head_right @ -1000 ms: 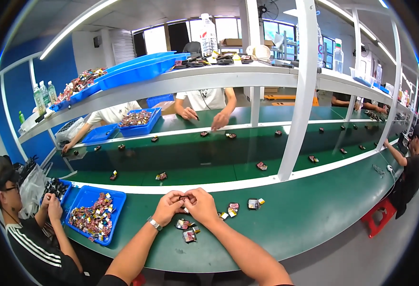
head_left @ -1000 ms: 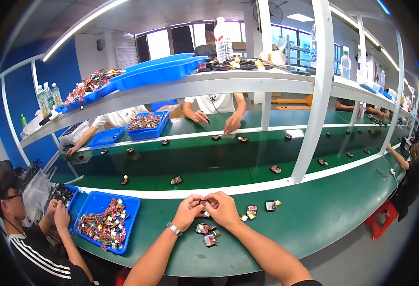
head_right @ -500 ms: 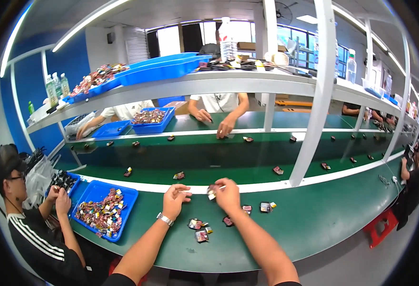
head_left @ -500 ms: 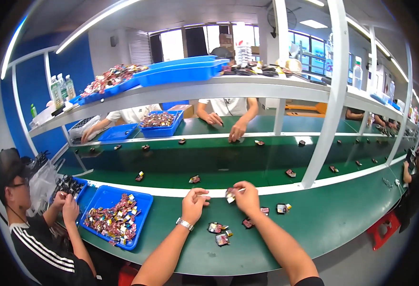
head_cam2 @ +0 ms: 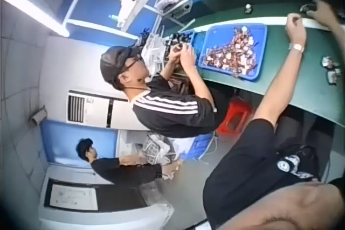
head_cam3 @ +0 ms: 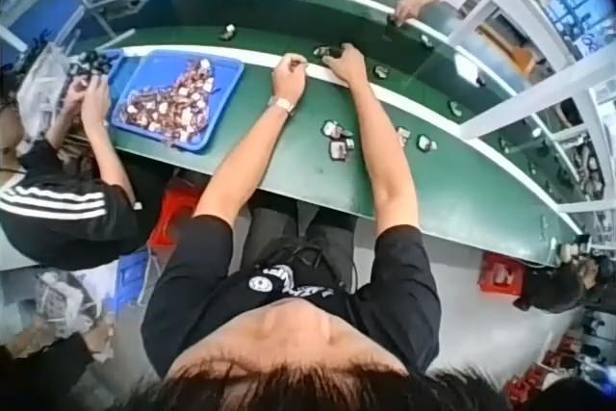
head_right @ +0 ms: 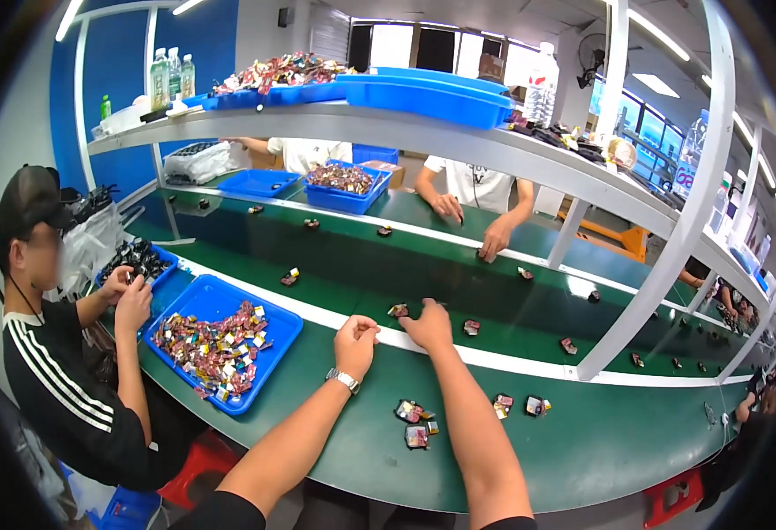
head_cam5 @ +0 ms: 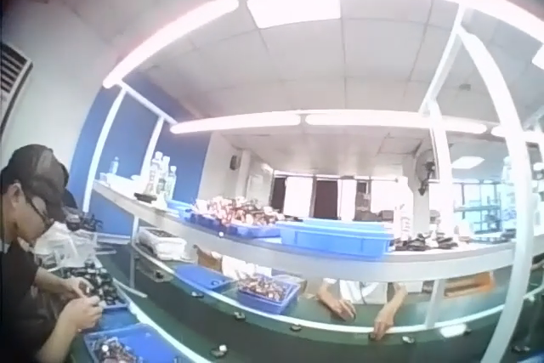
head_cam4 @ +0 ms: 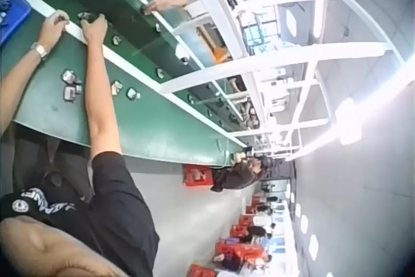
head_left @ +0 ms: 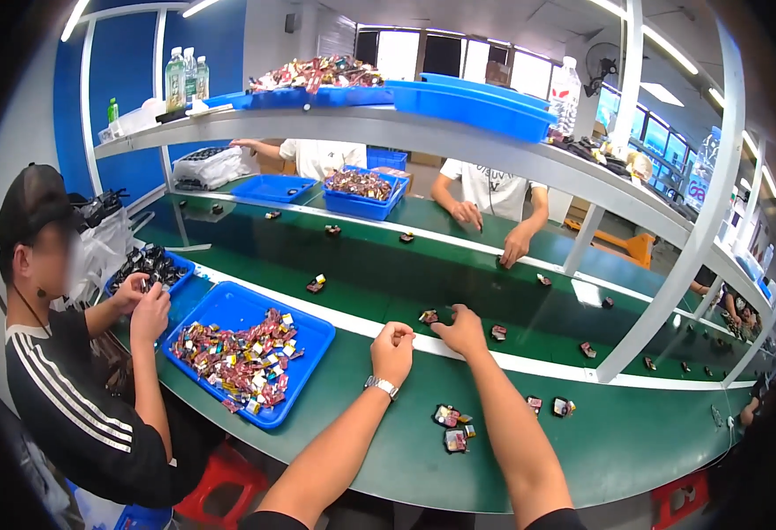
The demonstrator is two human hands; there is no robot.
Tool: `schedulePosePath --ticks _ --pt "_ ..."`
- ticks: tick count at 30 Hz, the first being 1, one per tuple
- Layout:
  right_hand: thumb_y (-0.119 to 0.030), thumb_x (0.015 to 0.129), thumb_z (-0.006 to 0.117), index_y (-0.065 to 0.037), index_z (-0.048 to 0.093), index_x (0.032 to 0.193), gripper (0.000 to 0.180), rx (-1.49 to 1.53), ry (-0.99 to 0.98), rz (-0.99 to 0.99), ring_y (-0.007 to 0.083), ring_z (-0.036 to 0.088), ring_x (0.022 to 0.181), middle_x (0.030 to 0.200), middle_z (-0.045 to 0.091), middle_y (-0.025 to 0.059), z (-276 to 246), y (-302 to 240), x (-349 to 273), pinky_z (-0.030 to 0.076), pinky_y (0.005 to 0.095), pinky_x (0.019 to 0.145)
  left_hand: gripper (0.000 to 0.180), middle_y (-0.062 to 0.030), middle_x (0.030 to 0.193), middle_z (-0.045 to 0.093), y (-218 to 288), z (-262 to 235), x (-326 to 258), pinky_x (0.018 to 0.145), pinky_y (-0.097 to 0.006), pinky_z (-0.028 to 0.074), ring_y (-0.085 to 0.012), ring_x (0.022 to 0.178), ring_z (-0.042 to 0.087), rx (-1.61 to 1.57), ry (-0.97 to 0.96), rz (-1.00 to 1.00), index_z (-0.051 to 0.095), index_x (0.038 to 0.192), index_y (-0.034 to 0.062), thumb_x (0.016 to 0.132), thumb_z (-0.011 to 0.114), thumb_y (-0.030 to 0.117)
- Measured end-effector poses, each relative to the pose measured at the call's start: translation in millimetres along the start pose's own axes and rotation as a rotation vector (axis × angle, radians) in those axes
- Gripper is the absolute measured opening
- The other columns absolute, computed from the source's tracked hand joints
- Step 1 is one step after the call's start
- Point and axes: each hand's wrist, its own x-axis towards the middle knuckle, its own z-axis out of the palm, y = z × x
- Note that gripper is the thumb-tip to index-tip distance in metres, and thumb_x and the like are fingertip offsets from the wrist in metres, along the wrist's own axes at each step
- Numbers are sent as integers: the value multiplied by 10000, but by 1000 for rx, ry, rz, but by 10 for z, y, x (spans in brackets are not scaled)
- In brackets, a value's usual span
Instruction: Inspecting and organizing small printed character badges on a production line workstation.
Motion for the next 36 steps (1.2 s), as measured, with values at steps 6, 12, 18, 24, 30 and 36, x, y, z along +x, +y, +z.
schedulePosePath --ticks 6,12,18,24,30,36 --pt "-218 667 788 39 579 1175 606 -110 166 -46 321 645 966 1073 660 212 351 -33 -12 503 399 880 62 -45 822 652 -8 47 -13 521 -224 450 -90 644 583 10 -15 -67 582 891 24 845 561 -13" --pt "-109 708 758 -52 538 1268 605 290 -88 -154 246 610 1014 1109 673 103 -326 -2 -403 485 360 889 109 -68 858 673 -19 -34 -8 507 -216 439 -84 616 569 -27 -84 -148 596 973 30 893 587 103" --pt "-22 750 717 -84 465 1359 661 273 -267 -369 244 545 1154 1202 649 67 -1120 -208 -1089 413 347 987 370 -106 913 667 293 -52 -100 517 -227 472 -117 656 608 -112 -855 -500 599 1071 -13 1019 415 304" --pt "-7 778 690 -109 421 1420 703 201 -330 -375 322 501 1211 1301 547 131 -1154 86 -1264 377 395 1063 403 -114 1088 644 317 55 -170 721 -244 533 -144 840 643 -115 -1112 -534 475 1369 13 998 468 170" --pt "-43 818 663 -90 535 1310 511 257 -53 -437 308 526 1165 1239 577 118 -999 140 -1337 422 380 1011 411 -119 1167 608 359 105 -262 840 -316 558 -184 966 637 -187 -866 -533 456 1369 6 962 460 62" --pt "-118 774 718 -122 698 1001 228 69 178 -465 249 606 976 1083 625 55 -872 3 -1341 528 352 791 296 -111 1163 614 319 160 -339 919 -352 555 -194 1060 618 -247 -815 -536 477 1250 33 955 497 29"
